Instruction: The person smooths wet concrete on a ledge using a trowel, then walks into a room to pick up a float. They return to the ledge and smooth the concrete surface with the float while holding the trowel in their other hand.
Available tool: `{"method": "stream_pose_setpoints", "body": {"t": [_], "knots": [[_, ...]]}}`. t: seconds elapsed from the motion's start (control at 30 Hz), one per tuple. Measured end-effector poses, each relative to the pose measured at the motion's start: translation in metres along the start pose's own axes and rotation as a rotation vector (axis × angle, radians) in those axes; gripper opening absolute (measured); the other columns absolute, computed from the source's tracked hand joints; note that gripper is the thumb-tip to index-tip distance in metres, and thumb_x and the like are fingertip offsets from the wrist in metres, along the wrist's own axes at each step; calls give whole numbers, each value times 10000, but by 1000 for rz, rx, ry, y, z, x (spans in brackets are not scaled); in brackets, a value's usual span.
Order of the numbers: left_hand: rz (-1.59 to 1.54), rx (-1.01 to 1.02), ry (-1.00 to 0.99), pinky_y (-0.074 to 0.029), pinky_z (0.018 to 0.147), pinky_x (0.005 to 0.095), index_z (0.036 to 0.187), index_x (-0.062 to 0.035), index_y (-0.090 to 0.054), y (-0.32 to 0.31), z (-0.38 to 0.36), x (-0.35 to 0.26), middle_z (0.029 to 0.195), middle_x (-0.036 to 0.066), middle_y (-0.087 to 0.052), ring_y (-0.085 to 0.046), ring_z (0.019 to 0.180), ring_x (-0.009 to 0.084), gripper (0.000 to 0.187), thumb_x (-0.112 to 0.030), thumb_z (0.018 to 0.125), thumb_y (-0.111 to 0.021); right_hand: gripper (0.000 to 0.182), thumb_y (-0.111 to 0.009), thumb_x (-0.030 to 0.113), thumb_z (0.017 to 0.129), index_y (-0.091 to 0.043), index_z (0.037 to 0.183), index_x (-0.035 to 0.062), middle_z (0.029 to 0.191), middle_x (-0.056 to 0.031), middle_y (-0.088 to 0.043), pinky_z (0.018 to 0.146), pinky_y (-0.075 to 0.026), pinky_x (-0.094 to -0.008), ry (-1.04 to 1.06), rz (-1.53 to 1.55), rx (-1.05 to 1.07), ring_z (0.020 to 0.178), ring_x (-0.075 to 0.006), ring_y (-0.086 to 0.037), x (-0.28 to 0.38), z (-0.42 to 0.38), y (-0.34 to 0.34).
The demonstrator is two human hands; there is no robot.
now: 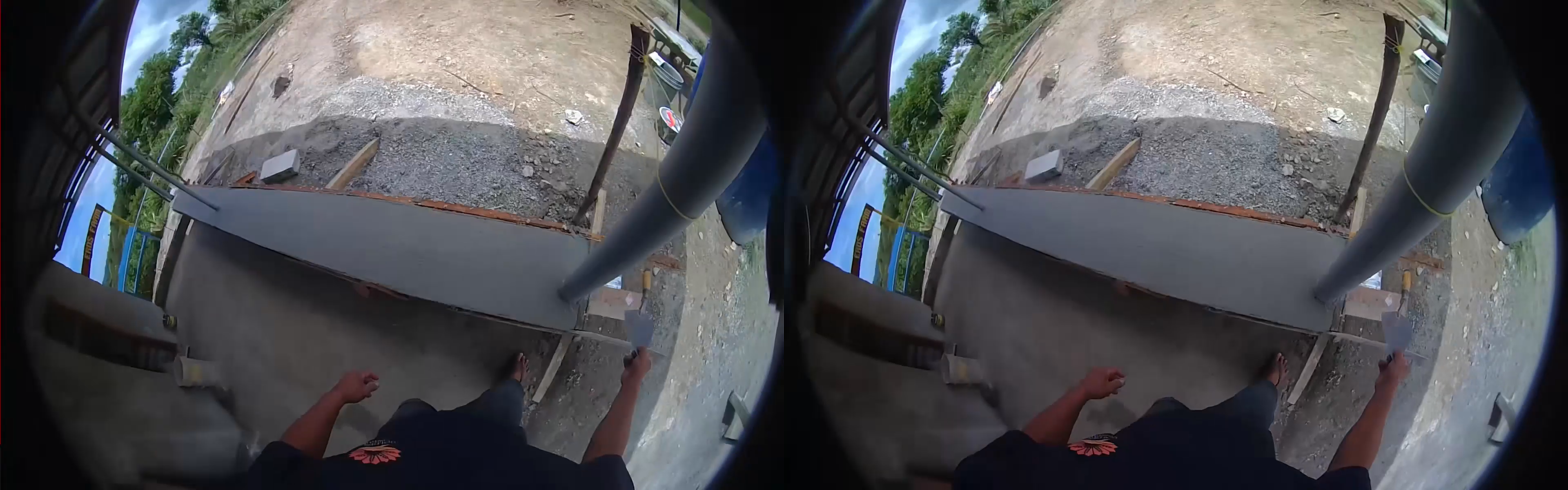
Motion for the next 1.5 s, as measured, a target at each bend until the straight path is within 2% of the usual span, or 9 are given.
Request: {"method": "stream_pose_setpoints", "body": {"t": [0.17,0.37,0.67,0.77,0.93,1.07,1.27,1.4,1.5], "knots": [[-518,212,-323,-545,733,357,1113,-18,-640,-382,213,26,953,157,-707,-706,773,235,374,-264,831,-656,199,-642,238,858,-504,783,116,700,16,-405,481,-341,-248,654,-224,-103,552,-98,-396,157,8,164],[-667,236,-338,-524,834,397,1101,-17,-642,-481,233,133,1018,168,-696,-674,964,292,347,-234,831,-638,184,-594,193,872,-469,768,107,614,2,-390,375,-304,-247,436,-633,-177,437,-117,-374,70,-41,130],[-587,-497,-707,-450,956,410,1215,-50,-590,-278,389,173,1246,162,-585,-560,1160,319,539,-392,816,-707,242,-631,204,819,-557,687,16,590,-45,-544,493,-455,-326,648,-2009,960,530,-150,-539,-208,-137,-232],[-353,-731,-663,-389,1002,492,1262,-69,-549,-193,410,223,1266,106,-569,-532,1196,278,652,-462,772,-722,260,-634,228,834,-573,738,-6,607,-55,-561,529,-456,-347,389,-2084,1231,567,-168,-570,-354,-234,-379],[-138,-493,-400,-373,982,521,1263,-97,-490,-135,438,368,1225,73,-581,-537,1185,252,693,-498,751,-730,283,-614,259,863,-625,857,-24,668,-73,-583,582,-449,-335,202,-2191,1927,650,-163,-574,-561,-392,-570],[-583,-264,-265,-504,780,435,1103,-70,-568,-122,446,474,934,167,-661,-647,895,374,448,-350,797,-739,291,-593,278,877,-652,893,-7,696,-79,-600,597,-459,-349,-114,-2351,2354,648,-176,-575,-717,-448,-663],[-1004,-124,131,-503,744,487,1044,-1,-566,-134,528,591,860,238,-667,-645,855,435,371,-294,842,-668,343,-586,332,912,-651,984,4,872,-106,-657,672,-499,-340,10,-2195,2225,737,-197,-626,-944,-487,-761],[-1023,-281,436,-501,735,482,922,27,-579,-129,618,696,858,274,-653,-645,864,449,339,-287,828,-665,355,-578,377,870,-667,1027,71,1034,-151,-675,858,-499,-442,986,-2325,1906,989,-353,-630,-1057,-341,-836],[-1039,-405,476,-499,721,477,895,37,-578,-59,671,790,814,265,-645,-643,819,449,322,-267,834,-665,323,-573,323,834,-686,992,65,996,-214,-673,828,-521,-458,978,-2719,1172,994,-391,-639,-1042,-279,-855]]}}
Point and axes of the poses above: each hand's wrist, its own z-axis towards the middle knuckle, its own y-axis out of the back of the hand, x = y × z, the point moved 2 cm from there along z, towards the middle knuckle
